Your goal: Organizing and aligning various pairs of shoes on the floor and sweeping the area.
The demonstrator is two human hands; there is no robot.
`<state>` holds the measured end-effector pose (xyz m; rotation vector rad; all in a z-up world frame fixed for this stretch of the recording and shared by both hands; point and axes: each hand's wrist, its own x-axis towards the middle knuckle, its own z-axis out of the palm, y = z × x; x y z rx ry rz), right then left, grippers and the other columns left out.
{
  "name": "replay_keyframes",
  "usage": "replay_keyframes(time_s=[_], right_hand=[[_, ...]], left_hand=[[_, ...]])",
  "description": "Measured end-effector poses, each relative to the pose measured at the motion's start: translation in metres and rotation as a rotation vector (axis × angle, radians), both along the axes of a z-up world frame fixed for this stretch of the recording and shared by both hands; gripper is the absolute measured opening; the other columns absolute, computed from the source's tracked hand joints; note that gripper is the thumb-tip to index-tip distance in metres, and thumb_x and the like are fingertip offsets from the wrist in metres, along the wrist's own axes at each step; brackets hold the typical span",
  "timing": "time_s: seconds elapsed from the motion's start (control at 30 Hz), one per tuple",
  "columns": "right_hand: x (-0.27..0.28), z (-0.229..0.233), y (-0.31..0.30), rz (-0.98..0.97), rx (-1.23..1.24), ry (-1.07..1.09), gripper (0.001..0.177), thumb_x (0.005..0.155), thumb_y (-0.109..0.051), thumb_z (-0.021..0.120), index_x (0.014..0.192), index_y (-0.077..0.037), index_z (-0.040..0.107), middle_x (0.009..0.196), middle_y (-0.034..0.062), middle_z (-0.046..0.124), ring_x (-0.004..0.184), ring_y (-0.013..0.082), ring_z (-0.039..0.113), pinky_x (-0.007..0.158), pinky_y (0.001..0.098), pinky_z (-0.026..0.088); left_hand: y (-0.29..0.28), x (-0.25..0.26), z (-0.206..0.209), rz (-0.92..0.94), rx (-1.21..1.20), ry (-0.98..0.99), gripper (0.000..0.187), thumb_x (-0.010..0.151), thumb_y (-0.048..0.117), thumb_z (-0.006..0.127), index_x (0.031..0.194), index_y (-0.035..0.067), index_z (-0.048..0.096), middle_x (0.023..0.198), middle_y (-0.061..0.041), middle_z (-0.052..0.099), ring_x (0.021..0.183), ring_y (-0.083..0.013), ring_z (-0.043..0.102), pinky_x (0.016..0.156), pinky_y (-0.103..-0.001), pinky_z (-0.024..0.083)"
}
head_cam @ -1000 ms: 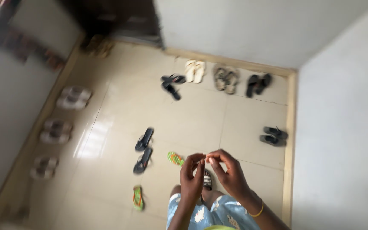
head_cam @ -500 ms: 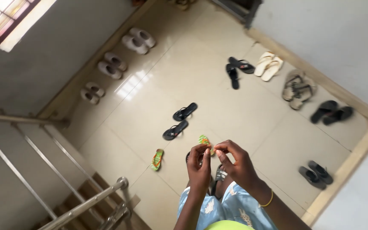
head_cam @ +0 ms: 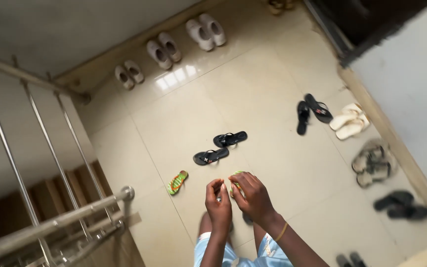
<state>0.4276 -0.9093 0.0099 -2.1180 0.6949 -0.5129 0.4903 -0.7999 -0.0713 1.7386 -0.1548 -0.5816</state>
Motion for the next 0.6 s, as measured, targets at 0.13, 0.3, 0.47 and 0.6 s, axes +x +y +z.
replay_keyframes(time_s=[0.13,0.3,0.47,0.6], right_hand=[[0.020,-0.082,-0.018,0.143,-0.033,-0.013,0.018,0.090,-0.009,0.067,0.107,-0.004,0.066,0.101,0.0109,0.071,0.094,0.0310,0.069,0.084,0.0418,0.053],[0.056,-0.181,-0.022,0.179,0.111,0.096,0.018,0.089,-0.011,0.067,0.106,-0.004,0.066,0.098,0.0111,0.072,0.093,0.0306,0.069,0.084,0.0420,0.051],[0.083,-0.347,-0.015,0.165,0.222,0.146,0.023,0.088,-0.009,0.066,0.110,-0.003,0.065,0.100,0.0133,0.071,0.095,0.0312,0.070,0.084,0.0420,0.054],[0.101,-0.476,-0.012,0.133,0.286,0.147,0.032,0.085,0.004,0.056,0.114,-0.005,0.065,0.107,0.0132,0.071,0.100,0.0307,0.071,0.086,0.0413,0.057]], left_hand=[[-0.005,0.001,-0.075,0.128,0.034,-0.043,0.023,0.098,0.009,0.061,0.120,0.002,0.061,0.115,-0.010,0.070,0.107,-0.0176,0.068,0.094,-0.032,0.055],[-0.013,0.023,-0.166,0.220,0.253,-0.099,0.029,0.095,0.013,0.063,0.122,0.003,0.059,0.113,-0.010,0.072,0.104,-0.0201,0.070,0.090,-0.035,0.054],[-0.020,0.037,-0.339,0.335,0.238,-0.108,0.034,0.097,0.019,0.066,0.125,0.002,0.057,0.109,-0.012,0.071,0.101,-0.0221,0.069,0.090,-0.036,0.055],[-0.019,0.053,-0.488,0.491,0.198,-0.004,0.041,0.094,0.027,0.068,0.126,0.003,0.058,0.106,-0.012,0.070,0.099,-0.0222,0.069,0.088,-0.035,0.057]])
